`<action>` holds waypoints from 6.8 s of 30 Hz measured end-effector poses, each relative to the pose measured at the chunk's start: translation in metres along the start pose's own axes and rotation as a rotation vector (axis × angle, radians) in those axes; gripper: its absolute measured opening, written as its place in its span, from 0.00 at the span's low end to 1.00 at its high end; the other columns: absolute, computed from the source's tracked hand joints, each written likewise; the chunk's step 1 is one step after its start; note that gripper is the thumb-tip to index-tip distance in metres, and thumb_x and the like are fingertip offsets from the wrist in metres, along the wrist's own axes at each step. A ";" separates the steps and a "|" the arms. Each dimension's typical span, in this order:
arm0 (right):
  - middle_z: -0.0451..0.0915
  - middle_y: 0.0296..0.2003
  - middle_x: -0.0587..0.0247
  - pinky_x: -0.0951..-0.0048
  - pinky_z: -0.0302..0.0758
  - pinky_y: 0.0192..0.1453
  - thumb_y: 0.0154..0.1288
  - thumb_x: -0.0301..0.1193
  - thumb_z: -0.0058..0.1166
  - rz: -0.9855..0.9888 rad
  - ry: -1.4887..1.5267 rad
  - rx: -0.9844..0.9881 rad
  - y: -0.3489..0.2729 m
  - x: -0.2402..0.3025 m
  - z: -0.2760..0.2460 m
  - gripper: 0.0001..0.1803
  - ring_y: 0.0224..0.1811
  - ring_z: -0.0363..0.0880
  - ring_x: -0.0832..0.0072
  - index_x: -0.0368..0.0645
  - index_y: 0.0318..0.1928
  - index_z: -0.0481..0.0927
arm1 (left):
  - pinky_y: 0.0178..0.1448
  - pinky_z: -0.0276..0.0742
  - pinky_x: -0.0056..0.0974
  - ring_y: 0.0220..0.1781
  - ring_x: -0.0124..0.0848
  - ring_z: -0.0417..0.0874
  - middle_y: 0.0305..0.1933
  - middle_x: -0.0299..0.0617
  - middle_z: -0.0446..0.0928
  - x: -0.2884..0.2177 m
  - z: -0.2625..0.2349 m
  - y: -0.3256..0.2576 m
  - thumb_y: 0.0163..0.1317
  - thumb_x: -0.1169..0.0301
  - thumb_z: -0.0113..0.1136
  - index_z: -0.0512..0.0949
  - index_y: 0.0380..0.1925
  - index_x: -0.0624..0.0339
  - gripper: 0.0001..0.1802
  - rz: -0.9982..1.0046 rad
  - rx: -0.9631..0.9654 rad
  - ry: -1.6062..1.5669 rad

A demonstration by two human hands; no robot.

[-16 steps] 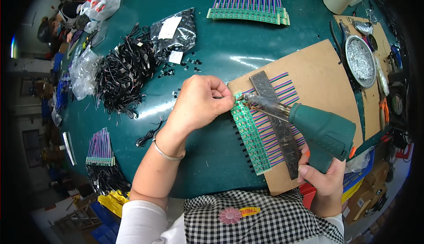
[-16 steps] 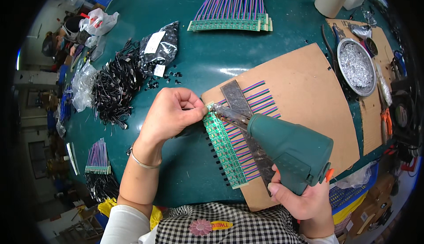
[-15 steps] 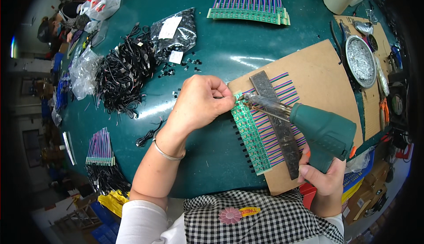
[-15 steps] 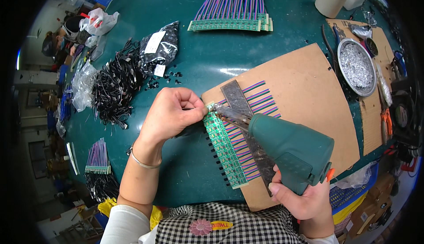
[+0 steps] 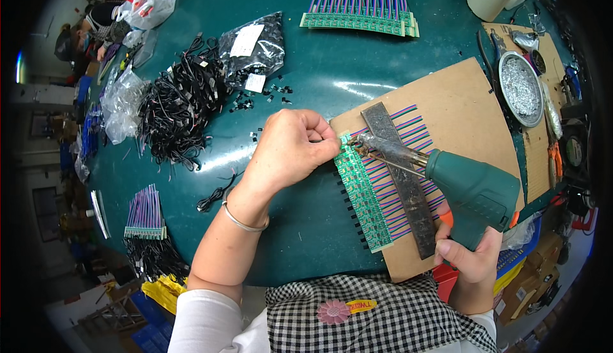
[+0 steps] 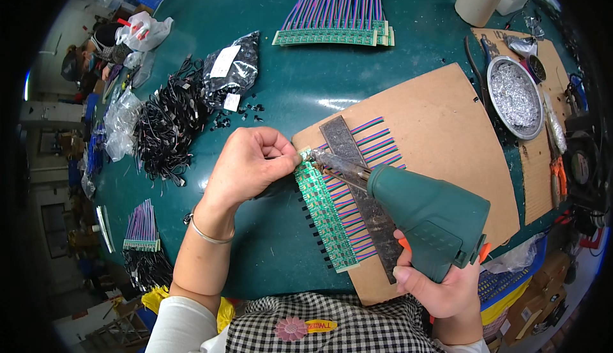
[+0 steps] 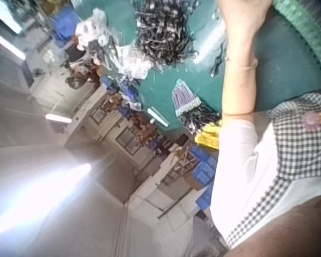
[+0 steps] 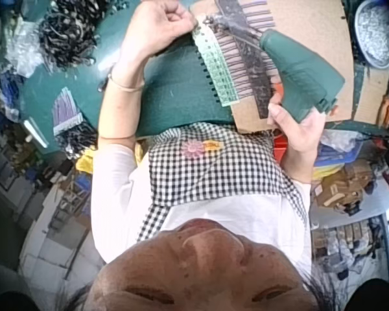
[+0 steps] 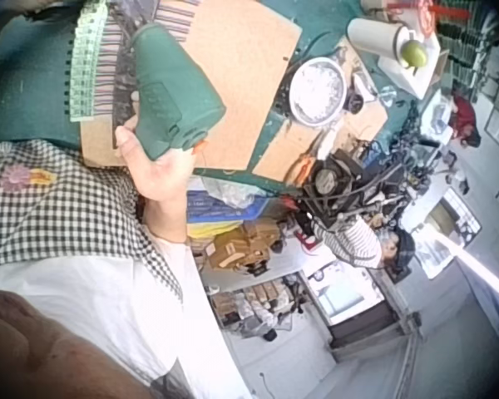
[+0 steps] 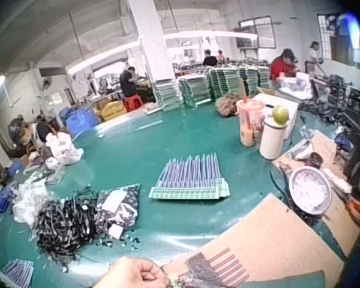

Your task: The person solders and assembles electronic components and wires onto a printed circuit board using a hot air tool.

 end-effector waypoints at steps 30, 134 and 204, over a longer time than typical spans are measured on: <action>0.70 0.47 0.43 0.78 0.75 0.19 0.46 0.18 0.57 -0.049 0.013 -0.032 0.006 0.001 0.001 0.33 0.23 0.75 0.75 0.25 0.54 0.59 | 0.25 0.66 0.22 0.21 0.15 0.71 0.19 0.33 0.76 -0.005 -0.002 0.004 0.48 0.78 0.59 0.77 0.21 0.68 0.03 0.007 0.123 -0.009; 0.75 0.24 0.59 0.82 0.70 0.19 0.43 0.17 0.61 -0.237 -0.065 -0.030 0.009 0.017 0.055 0.36 0.19 0.75 0.76 0.35 0.56 0.60 | 0.33 0.71 0.24 0.29 0.16 0.73 0.27 0.31 0.76 -0.050 0.041 -0.115 0.60 0.73 0.56 0.76 0.31 0.64 0.05 0.299 0.139 -0.668; 0.72 0.40 0.49 0.76 0.76 0.26 0.49 0.16 0.58 0.046 0.023 -0.055 -0.004 0.001 0.003 0.24 0.26 0.76 0.73 0.27 0.48 0.66 | 0.26 0.70 0.22 0.20 0.14 0.74 0.17 0.35 0.77 0.005 0.025 -0.028 0.48 0.77 0.62 0.76 0.18 0.66 0.06 0.088 -0.364 0.003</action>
Point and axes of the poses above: each hand's wrist, its own y-axis towards the middle knuckle, its own z-axis out of the palm, x = y × z, the point moved 3 cm from there along y, towards the middle knuckle
